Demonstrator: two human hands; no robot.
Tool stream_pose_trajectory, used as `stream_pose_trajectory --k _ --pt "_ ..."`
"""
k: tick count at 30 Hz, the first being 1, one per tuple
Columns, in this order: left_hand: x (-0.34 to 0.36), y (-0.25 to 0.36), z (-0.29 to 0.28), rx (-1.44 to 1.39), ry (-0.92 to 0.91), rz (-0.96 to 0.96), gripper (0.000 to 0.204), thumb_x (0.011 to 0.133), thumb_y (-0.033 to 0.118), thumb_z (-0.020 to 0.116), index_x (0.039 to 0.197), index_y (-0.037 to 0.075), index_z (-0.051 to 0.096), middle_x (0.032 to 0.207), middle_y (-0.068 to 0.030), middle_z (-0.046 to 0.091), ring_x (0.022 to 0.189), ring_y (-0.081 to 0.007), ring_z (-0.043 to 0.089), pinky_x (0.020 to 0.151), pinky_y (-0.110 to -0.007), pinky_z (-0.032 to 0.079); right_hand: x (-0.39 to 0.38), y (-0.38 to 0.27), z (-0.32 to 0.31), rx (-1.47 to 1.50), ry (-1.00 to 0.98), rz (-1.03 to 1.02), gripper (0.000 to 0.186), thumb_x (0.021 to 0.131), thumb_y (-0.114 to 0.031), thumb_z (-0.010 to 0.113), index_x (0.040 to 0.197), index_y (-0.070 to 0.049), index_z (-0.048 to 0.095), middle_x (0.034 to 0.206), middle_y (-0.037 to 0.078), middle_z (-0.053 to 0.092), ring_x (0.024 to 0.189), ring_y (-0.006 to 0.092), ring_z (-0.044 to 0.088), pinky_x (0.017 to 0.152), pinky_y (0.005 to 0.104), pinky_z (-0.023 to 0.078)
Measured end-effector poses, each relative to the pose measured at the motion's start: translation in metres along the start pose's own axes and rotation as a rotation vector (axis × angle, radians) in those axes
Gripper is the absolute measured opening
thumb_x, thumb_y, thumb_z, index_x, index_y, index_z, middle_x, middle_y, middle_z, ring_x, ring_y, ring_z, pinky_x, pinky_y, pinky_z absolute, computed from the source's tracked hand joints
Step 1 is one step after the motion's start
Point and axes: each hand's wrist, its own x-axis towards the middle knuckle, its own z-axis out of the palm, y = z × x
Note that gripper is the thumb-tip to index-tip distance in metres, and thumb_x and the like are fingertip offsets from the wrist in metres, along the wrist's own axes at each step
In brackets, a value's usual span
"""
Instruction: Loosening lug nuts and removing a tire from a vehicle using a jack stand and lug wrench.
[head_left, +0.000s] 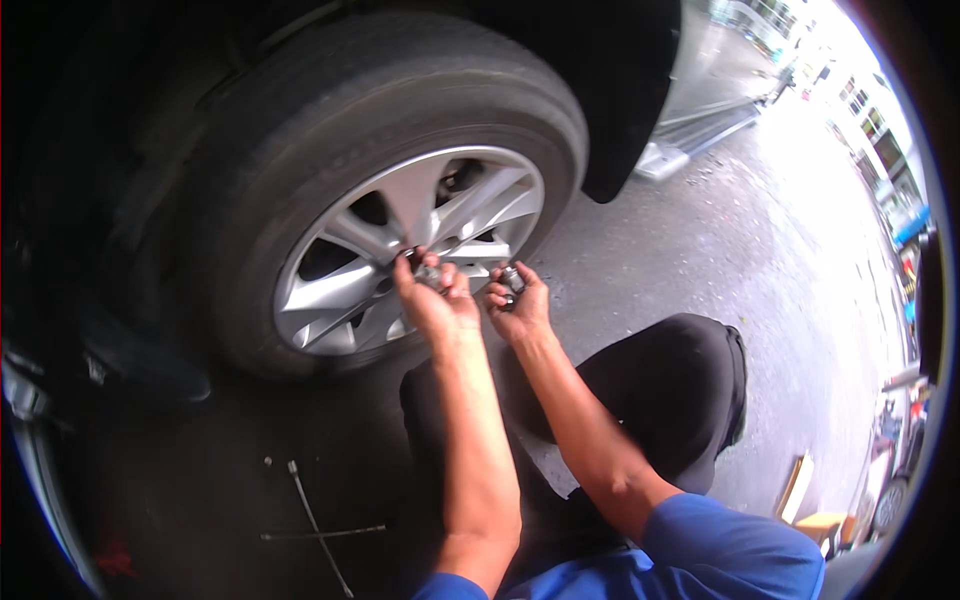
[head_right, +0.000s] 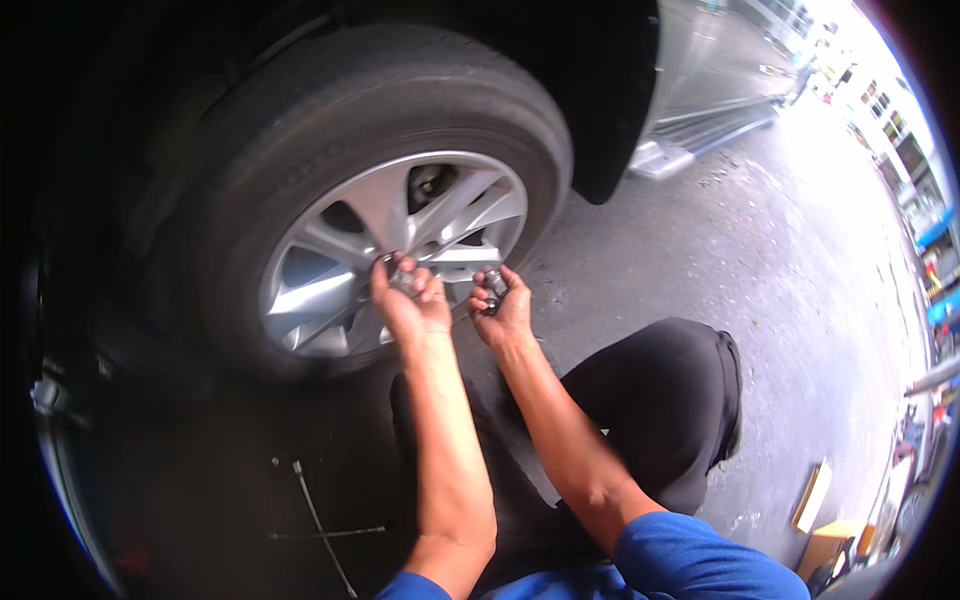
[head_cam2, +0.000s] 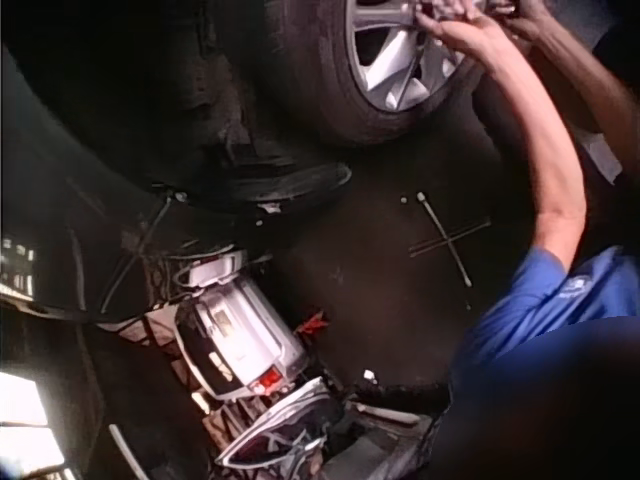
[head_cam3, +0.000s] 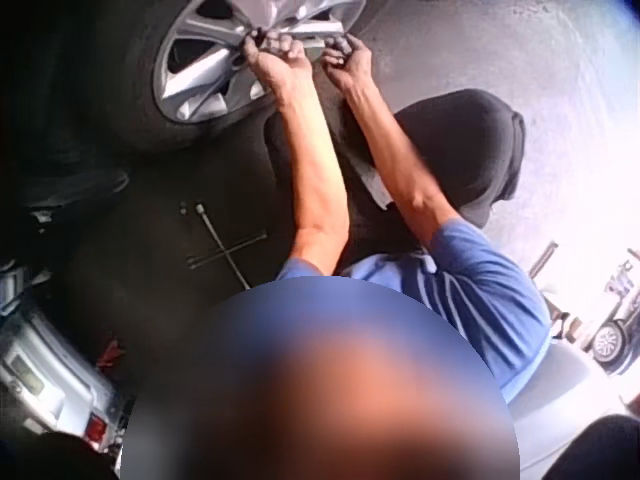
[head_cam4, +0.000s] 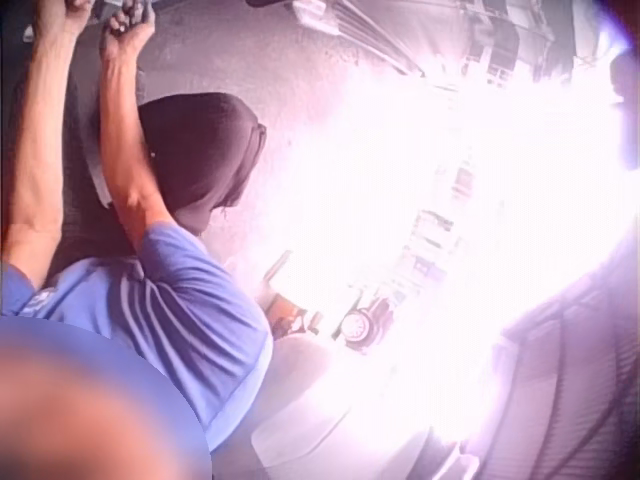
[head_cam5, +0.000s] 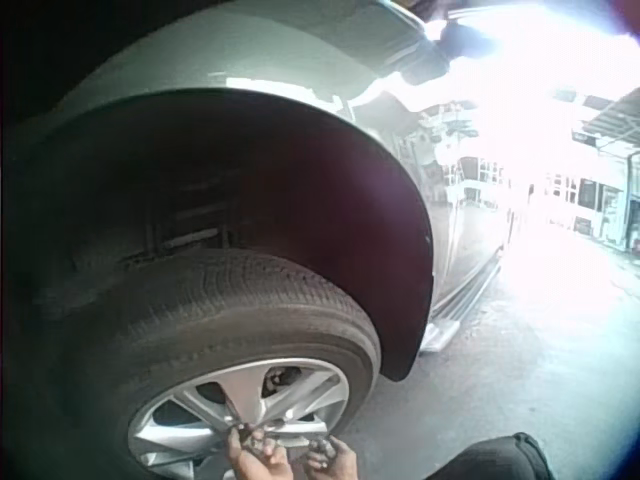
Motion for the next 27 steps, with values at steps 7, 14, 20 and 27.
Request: stream_pose_trajectory --k 7,14,20,27 --pt "-0.032 -0.035 0.011 0.600 0.126 0.243 0.045 0.108 0.048 0.044 0.086 0.010 0.053 0.078 -0.0021 0.051 0.052 -0.0111 0.044 0.043 -0.025 0.031 -0.028 -0.024 -0.007 -0.050 0.035 -0.038 0.030 0.105 -0.029 0.048 0.112 -0.003 0.061 0.092 0.011 0.063 0.076 0.0211 0.057 0.067 0.0322 0.051" --pt "-0.067 -0.100 -0.045 1.737 -0.506 0.682 0.016 0.100 0.021 0.064 0.099 0.005 0.066 0.103 -0.0132 0.064 0.103 -0.0334 0.060 0.087 -0.047 0.051 -0.049 -0.047 -0.033 -0.173 0.000 -0.023 0.042 0.108 -0.041 0.045 0.110 -0.005 0.065 0.103 0.015 0.070 0.098 0.0333 0.067 0.090 0.0497 0.057" --pt "-0.079 -0.119 -0.037 2.003 -0.916 0.755 0.031 0.097 0.027 0.070 0.117 0.003 0.070 0.132 -0.0188 0.059 0.131 -0.0414 0.049 0.112 -0.054 0.039 -0.045 -0.055 -0.069 0.221 -0.103 -0.063 0.039 0.106 -0.040 0.049 0.100 -0.007 0.068 0.102 0.017 0.071 0.093 0.0355 0.069 0.082 0.0484 0.060" --pt "-0.091 0.019 0.064 1.666 -0.500 1.584 0.038 0.107 0.017 0.054 0.133 -0.011 0.056 0.136 -0.0293 0.056 0.133 -0.0391 0.054 0.115 -0.052 0.041 -0.002 -0.209 -0.003 0.228 0.196 -0.477 0.019 0.095 -0.026 0.065 0.097 -0.012 0.052 0.091 0.011 0.057 0.080 0.0309 0.063 0.068 0.0462 0.062"
